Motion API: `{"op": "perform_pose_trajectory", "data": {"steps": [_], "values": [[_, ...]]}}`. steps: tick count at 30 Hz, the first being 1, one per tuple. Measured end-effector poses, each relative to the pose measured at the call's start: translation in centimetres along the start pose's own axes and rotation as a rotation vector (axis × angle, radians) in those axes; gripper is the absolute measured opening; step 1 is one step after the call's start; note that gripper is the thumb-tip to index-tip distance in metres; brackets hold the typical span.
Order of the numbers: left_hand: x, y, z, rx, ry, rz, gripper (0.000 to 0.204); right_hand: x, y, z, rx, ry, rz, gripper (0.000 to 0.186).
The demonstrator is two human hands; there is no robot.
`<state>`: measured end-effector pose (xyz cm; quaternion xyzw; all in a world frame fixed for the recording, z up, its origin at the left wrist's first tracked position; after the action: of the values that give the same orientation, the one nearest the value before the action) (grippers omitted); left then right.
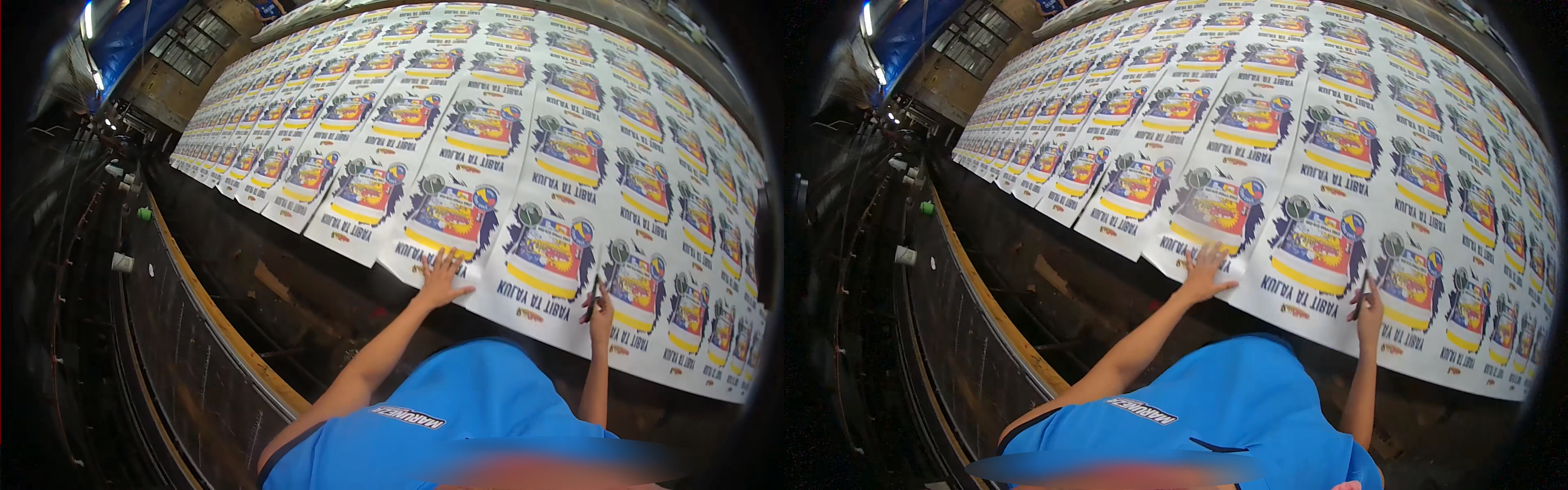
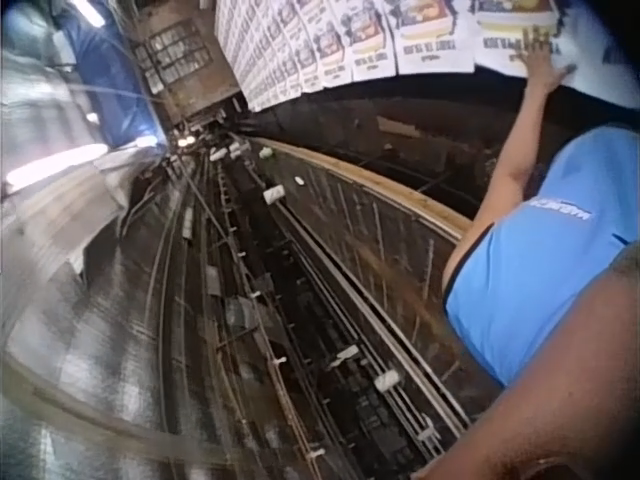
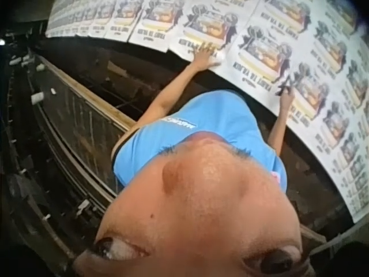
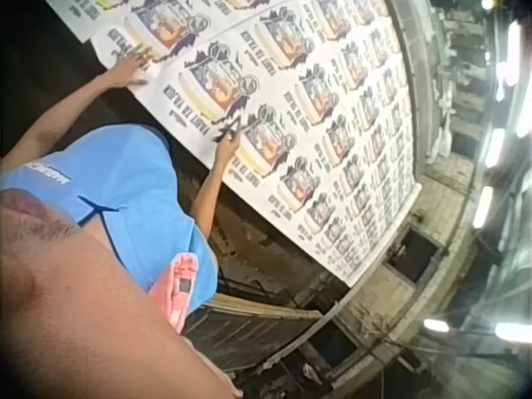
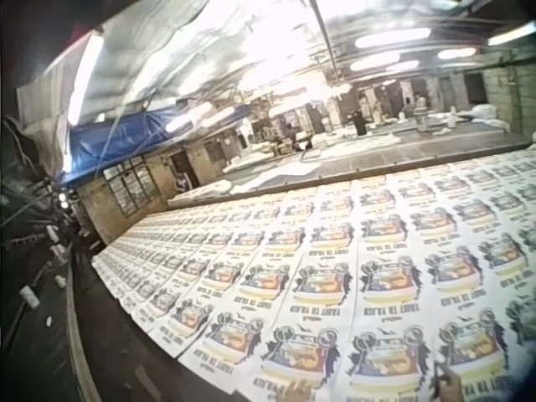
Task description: The recorder uses scissors to cut along the printed edge of a large sheet of fabric on an industrial table.
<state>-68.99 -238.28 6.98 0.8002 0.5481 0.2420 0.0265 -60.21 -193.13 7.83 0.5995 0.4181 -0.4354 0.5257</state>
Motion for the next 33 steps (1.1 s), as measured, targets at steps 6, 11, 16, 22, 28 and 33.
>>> {"op": "perform_pose_trajectory", "data": {"steps": [6, 11, 16, 22, 28, 33], "values": [[2.8, -0.7, -1.2, 0.217, 0.300, 0.142, 0.074, -1.0, 14.3, 2.4, -0.085, -0.083, 0.204, 0.054], [15.7, 0.1, 0.3, 0.187, 0.177, 0.490, 0.072, -1.2, 21.5, 1.9, -0.121, 0.058, 0.303, 0.055], [25.0, 1.3, 6.0, 0.031, -0.067, 0.613, 0.089, 1.9, 23.8, 2.2, -0.120, -0.141, 0.345, 0.060], [27.3, 0.0, 8.5, 0.024, -0.181, 0.649, 0.069, 0.7, 19.1, 5.1, -0.052, -0.422, 0.173, 0.060], [28.2, -0.2, 6.3, -0.009, -0.111, 0.719, 0.066, 0.9, 18.4, 4.7, 0.017, -0.455, 0.118, 0.055], [28.3, -0.2, 4.9, -0.101, -0.042, 0.694, 0.068, 0.4, 15.5, 3.2, -0.026, -0.474, 0.116, 0.057]]}}
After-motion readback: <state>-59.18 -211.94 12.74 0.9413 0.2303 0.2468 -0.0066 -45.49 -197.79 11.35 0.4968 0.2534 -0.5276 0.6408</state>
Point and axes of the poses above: each hand's wrist, its own y-axis away from the middle knuckle, its own z-axis out of the palm, x = y × z, the point moved 3 cm from there along -y, towards the middle knuckle, and after that the axes turned 11 degrees about -x, right-handed, at the moved point
